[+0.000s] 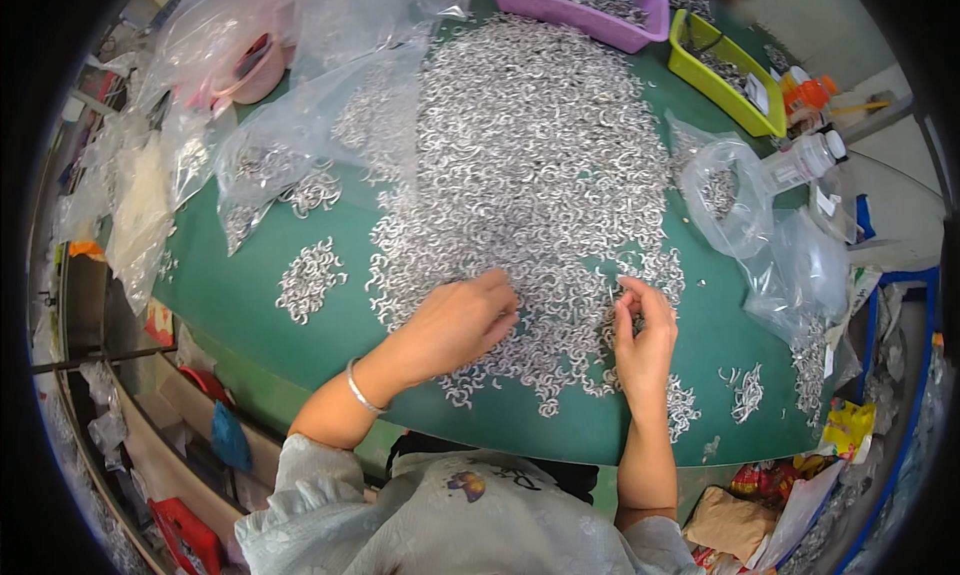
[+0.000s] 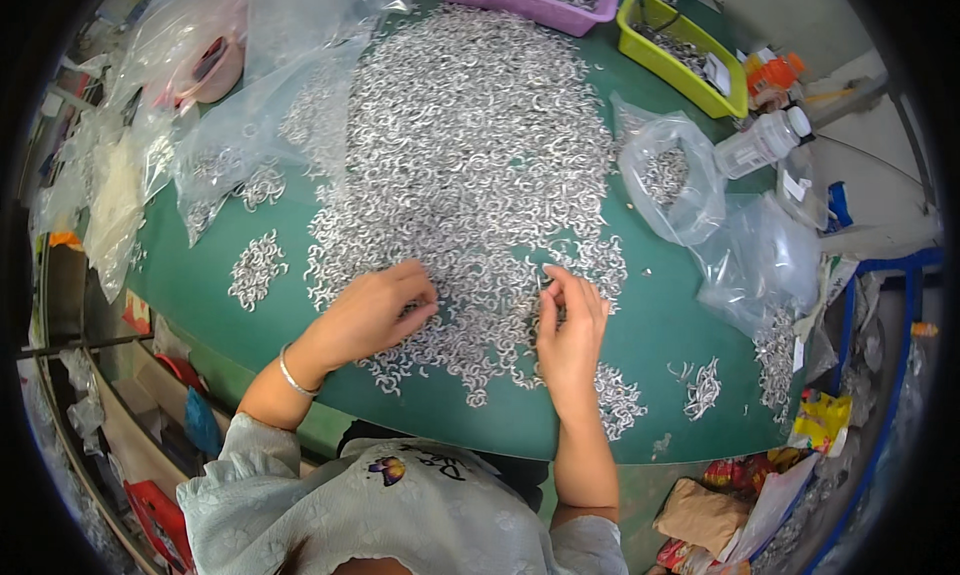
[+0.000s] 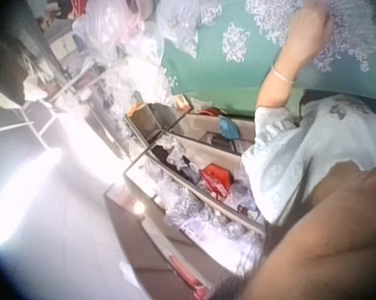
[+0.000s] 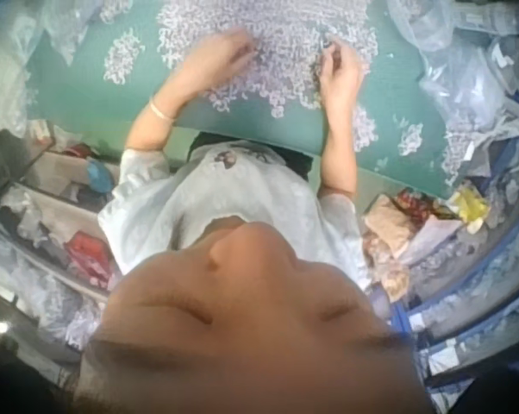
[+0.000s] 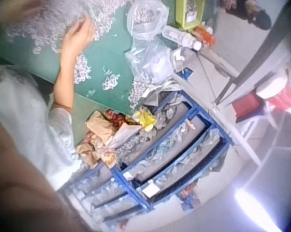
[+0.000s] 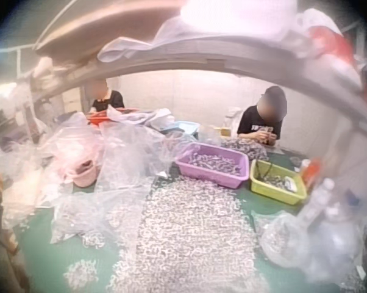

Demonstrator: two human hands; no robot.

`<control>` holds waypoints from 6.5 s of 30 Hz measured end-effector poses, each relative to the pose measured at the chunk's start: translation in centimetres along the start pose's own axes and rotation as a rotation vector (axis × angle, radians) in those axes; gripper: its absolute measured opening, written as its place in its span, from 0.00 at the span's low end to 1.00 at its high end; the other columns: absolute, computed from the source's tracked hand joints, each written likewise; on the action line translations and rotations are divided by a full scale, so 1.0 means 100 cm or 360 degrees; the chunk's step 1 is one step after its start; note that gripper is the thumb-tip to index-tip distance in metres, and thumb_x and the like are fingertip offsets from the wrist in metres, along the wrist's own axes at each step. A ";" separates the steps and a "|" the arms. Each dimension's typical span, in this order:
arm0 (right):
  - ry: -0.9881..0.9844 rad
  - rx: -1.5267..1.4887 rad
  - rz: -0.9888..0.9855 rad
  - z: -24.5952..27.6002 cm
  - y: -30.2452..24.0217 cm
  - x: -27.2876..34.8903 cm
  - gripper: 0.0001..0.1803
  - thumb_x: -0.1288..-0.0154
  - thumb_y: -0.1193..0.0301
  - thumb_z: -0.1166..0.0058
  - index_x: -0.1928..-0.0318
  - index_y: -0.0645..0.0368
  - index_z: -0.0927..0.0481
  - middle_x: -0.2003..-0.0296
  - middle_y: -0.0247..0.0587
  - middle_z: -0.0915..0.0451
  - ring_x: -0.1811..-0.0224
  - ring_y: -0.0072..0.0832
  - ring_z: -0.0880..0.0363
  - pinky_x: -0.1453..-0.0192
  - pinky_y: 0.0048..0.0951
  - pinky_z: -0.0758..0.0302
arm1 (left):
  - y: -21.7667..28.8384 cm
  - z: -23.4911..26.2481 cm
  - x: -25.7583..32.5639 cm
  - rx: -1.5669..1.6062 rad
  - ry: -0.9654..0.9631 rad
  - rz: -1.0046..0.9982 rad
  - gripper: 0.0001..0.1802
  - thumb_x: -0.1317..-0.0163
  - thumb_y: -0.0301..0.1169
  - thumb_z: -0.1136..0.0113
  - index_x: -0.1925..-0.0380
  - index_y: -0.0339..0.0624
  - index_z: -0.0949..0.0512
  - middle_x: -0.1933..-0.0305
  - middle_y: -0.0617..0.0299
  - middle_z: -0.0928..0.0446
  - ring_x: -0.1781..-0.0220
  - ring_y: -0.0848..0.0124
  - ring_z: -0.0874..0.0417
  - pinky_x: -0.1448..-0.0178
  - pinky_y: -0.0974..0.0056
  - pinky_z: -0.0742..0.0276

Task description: The person picks up small metal hooks from a pile on a green table, counts them into smaller groups, and places them into plastic bags.

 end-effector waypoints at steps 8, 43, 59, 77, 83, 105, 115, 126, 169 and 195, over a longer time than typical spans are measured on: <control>-0.0088 -0.0339 -0.0059 -0.002 -0.002 0.001 0.21 0.48 0.82 0.38 0.51 0.59 0.23 0.73 0.34 0.22 0.70 0.28 0.25 0.56 0.29 0.31 | -0.005 0.003 -0.006 0.0484 0.0223 0.0271 0.04 0.39 0.22 0.40 0.64 0.35 0.22 0.70 0.60 0.22 0.75 0.74 0.28 0.70 0.68 0.31; -0.0301 0.0177 0.0340 -0.012 -0.017 0.011 0.17 0.53 0.80 0.35 0.59 0.57 0.20 0.72 0.32 0.21 0.65 0.32 0.27 0.57 0.33 0.37 | -0.014 -0.031 -0.007 0.1884 -0.0168 0.0634 0.06 0.34 0.28 0.42 0.64 0.36 0.22 0.70 0.65 0.22 0.72 0.80 0.24 0.68 0.74 0.27; -0.0008 0.0112 -0.0151 0.020 0.016 -0.006 0.13 0.44 0.82 0.41 0.57 0.62 0.22 0.71 0.40 0.23 0.71 0.32 0.25 0.62 0.33 0.29 | -0.013 -0.031 -0.006 0.1871 -0.0139 0.0577 0.05 0.34 0.26 0.43 0.64 0.34 0.22 0.67 0.60 0.21 0.70 0.78 0.22 0.64 0.72 0.25; -0.0021 0.0031 -0.0202 -0.001 0.014 -0.005 0.17 0.52 0.84 0.41 0.58 0.60 0.21 0.72 0.37 0.23 0.68 0.32 0.25 0.57 0.34 0.29 | -0.013 -0.032 -0.005 0.1928 -0.0155 0.0535 0.06 0.34 0.26 0.43 0.63 0.34 0.23 0.70 0.63 0.22 0.70 0.78 0.22 0.63 0.72 0.25; -0.0172 -0.0122 0.0156 -0.019 -0.014 0.007 0.19 0.53 0.86 0.41 0.58 0.60 0.22 0.72 0.39 0.24 0.69 0.35 0.26 0.58 0.34 0.28 | -0.014 -0.033 -0.006 0.1921 -0.0141 0.0533 0.06 0.34 0.26 0.43 0.62 0.34 0.23 0.70 0.64 0.23 0.70 0.78 0.22 0.63 0.72 0.24; -0.0200 0.0096 0.0365 -0.038 -0.022 0.011 0.13 0.47 0.84 0.42 0.59 0.63 0.22 0.70 0.43 0.23 0.65 0.38 0.25 0.56 0.37 0.29 | -0.012 -0.032 -0.007 0.1927 -0.0144 0.0526 0.06 0.33 0.27 0.43 0.62 0.34 0.23 0.70 0.65 0.23 0.69 0.78 0.23 0.62 0.72 0.25; -0.0606 -0.1712 -0.0533 -0.040 -0.019 0.022 0.14 0.34 0.84 0.50 0.48 0.63 0.28 0.63 0.36 0.23 0.63 0.19 0.23 0.56 0.20 0.25 | -0.003 -0.040 -0.001 0.1669 0.0008 0.0473 0.05 0.34 0.23 0.43 0.61 0.31 0.24 0.68 0.60 0.22 0.65 0.75 0.21 0.58 0.70 0.23; -0.0862 -0.1875 -0.0409 -0.043 -0.021 0.024 0.12 0.27 0.75 0.59 0.46 0.64 0.33 0.62 0.38 0.25 0.69 0.18 0.25 0.70 0.20 0.27 | 0.008 -0.043 -0.002 0.1366 0.0272 0.0269 0.05 0.38 0.19 0.40 0.63 0.32 0.20 0.73 0.68 0.27 0.76 0.81 0.29 0.72 0.76 0.35; 0.0102 0.0297 0.0463 0.087 0.022 0.114 0.08 0.41 0.80 0.46 0.59 0.64 0.23 0.62 0.47 0.22 0.55 0.43 0.27 0.44 0.41 0.35 | -0.113 0.083 0.165 0.2172 0.1556 0.0589 0.23 0.35 0.18 0.53 0.40 0.23 0.38 0.43 0.42 0.31 0.45 0.57 0.23 0.42 0.59 0.22; 0.0077 -0.0107 0.0492 0.017 -0.011 0.150 0.08 0.46 0.84 0.43 0.64 0.64 0.19 0.67 0.44 0.20 0.61 0.40 0.22 0.52 0.36 0.30 | -0.123 0.087 0.118 0.2503 0.1533 0.0442 0.32 0.41 0.09 0.64 0.34 0.20 0.50 0.32 0.29 0.45 0.34 0.43 0.33 0.31 0.54 0.29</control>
Point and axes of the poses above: each hand's wrist, its own x-axis away from the middle knuckle, its own z-axis out of the back of the hand, y = z × x, the point moved 3 cm from there along -x, towards the middle knuckle
